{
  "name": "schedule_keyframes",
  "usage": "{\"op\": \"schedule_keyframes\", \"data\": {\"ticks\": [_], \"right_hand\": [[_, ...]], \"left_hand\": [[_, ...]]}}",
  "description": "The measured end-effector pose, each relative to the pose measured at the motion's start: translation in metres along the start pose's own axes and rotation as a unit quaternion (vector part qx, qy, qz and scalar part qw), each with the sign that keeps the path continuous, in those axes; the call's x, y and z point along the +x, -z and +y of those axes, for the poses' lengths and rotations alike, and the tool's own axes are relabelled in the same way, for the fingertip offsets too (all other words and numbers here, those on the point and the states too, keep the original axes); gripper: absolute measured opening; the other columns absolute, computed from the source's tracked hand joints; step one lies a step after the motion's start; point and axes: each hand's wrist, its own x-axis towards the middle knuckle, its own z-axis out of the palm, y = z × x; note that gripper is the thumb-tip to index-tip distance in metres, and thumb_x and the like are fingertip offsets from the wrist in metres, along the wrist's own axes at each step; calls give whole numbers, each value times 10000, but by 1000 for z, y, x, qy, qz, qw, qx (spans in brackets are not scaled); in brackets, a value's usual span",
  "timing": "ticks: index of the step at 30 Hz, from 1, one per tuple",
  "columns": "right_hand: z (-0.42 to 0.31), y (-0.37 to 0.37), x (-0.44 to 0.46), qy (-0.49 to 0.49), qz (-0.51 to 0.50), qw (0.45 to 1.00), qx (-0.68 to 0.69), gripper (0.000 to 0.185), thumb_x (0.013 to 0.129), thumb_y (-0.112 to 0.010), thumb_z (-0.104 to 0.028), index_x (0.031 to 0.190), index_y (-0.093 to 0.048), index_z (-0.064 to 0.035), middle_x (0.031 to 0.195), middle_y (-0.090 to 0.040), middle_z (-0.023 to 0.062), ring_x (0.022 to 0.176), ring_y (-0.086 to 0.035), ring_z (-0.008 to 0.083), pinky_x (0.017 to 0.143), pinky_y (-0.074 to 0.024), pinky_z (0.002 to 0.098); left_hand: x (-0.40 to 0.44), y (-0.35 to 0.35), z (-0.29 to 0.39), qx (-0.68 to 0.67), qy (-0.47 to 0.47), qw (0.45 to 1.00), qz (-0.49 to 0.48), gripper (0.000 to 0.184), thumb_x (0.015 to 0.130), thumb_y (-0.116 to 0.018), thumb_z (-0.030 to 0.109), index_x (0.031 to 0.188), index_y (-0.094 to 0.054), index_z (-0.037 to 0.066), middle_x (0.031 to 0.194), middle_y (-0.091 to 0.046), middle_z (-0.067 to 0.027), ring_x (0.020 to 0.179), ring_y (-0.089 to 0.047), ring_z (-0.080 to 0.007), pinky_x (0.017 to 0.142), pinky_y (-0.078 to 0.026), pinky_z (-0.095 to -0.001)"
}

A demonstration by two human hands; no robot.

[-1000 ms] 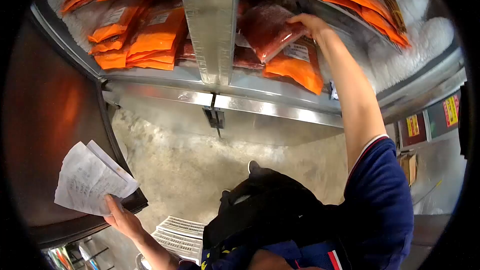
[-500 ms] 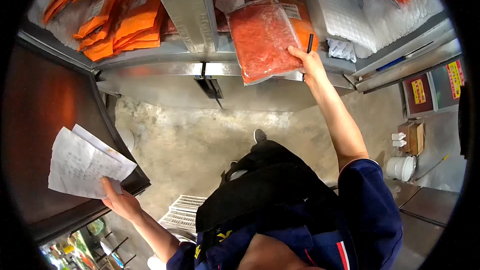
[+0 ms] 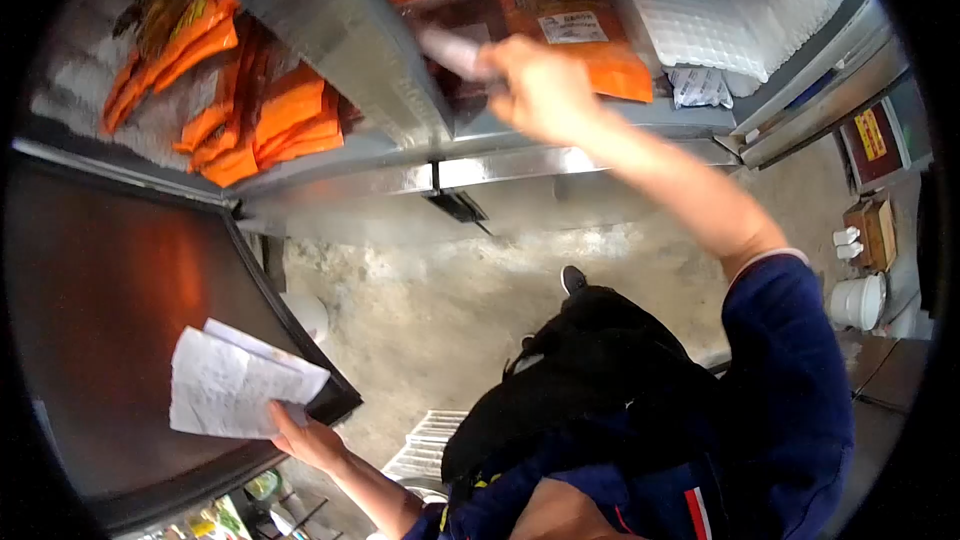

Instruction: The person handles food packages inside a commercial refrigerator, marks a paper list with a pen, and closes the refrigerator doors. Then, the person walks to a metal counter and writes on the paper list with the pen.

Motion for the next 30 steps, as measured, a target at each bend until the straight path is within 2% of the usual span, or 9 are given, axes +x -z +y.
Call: {"op": "schedule_keyframes", "data": {"ticks": [1, 3, 4, 5, 8, 10, 13, 25, 30], "right_hand": [[-5, -14, -13, 16, 64, 997, 42, 514, 658, -666, -165, 1143, -513, -88, 1140, -543, 95, 1005, -554, 281, 759, -497, 405], [-9, -28, -24, 20, 72, 992, 106, 540, 657, -645, -93, 1173, -488, -72, 1210, -502, 112, 1089, -502, 288, 813, -492, 418], [-14, -34, -29, 20, 73, 992, 96, 533, 658, -631, -68, 1172, -491, -57, 1228, -487, 118, 1113, -485, 285, 785, -510, 402], [-19, -39, -32, 20, 76, 993, 87, 527, 659, -617, -43, 1172, -494, -42, 1247, -472, 124, 1136, -467, 282, 758, -529, 385], [-26, -66, -39, 62, 104, 987, 105, 492, 659, -556, 31, 1148, -505, 35, 1263, -455, 152, 1185, -413, 263, 555, -542, 248], [-28, -81, -40, 78, 91, 987, 108, 530, 646, -611, -24, 1151, -490, 85, 1229, -466, 199, 1187, -403, 297, 649, -558, 271], [-23, -76, -38, 72, 62, 985, 142, 511, 674, -599, -57, 1151, -488, 90, 1217, -486, 213, 1213, -395, 317, 661, -554, 269], [-17, -71, -35, 105, 77, 980, 149, 422, 662, -612, -83, 1036, -526, 92, 1191, -496, 249, 1224, -396, 331, 627, -545, 263], [-17, -73, -34, 85, 68, 977, 183, 471, 631, -618, -52, 1078, -530, 66, 1238, -478, 199, 1272, -348, 281, 594, -545, 288]], "left_hand": [[-5, -3, 9, -22, 23, 999, -10, 423, 905, -537, 230, 1187, -493, -82, 1156, -459, -202, 1049, -493, -251, 872, -421, -341], [4, 17, -17, 297, -192, 933, -62, 442, 903, -536, 234, 1197, -478, -91, 1163, -453, -209, 1059, -487, -255, 871, -423, -341], [-3, -1, 6, -35, -19, 999, -30, 415, 912, -518, 213, 1206, -476, -77, 1189, -442, -222, 1067, -482, -255, 880, -422, -333], [10, 14, -21, 97, -86, 991, -47, 424, 915, -509, 208, 1211, -460, -92, 1209, -436, -231, 1077, -474, -257, 905, -407, -333], [7, 21, -19, 87, -114, 988, -55, 469, 891, -537, 219, 1182, -451, -139, 1212, -452, -217, 1101, -466, -255, 947, -376, -361], [10, 15, -11, -25, 0, 999, -35, 508, 866, -566, 224, 1180, -434, -152, 1238, -451, -221, 1115, -466, -268, 972, -351, -384], [-7, 4, 10, -114, 12, 991, -66, 516, 852, -580, 231, 1171, -445, -151, 1230, -463, -231, 1109, -473, -274, 978, -341, -388], [2, 9, 6, -116, 31, 990, -67, 521, 843, -594, 254, 1137, -474, -160, 1189, -499, -230, 1078, -496, -280, 967, -354, -392], [7, 12, 0, -104, 8, 990, -91, 527, 857, -573, 259, 1142, -466, -171, 1212, -485, -232, 1088, -490, -280, 972, -344, -383]]}}
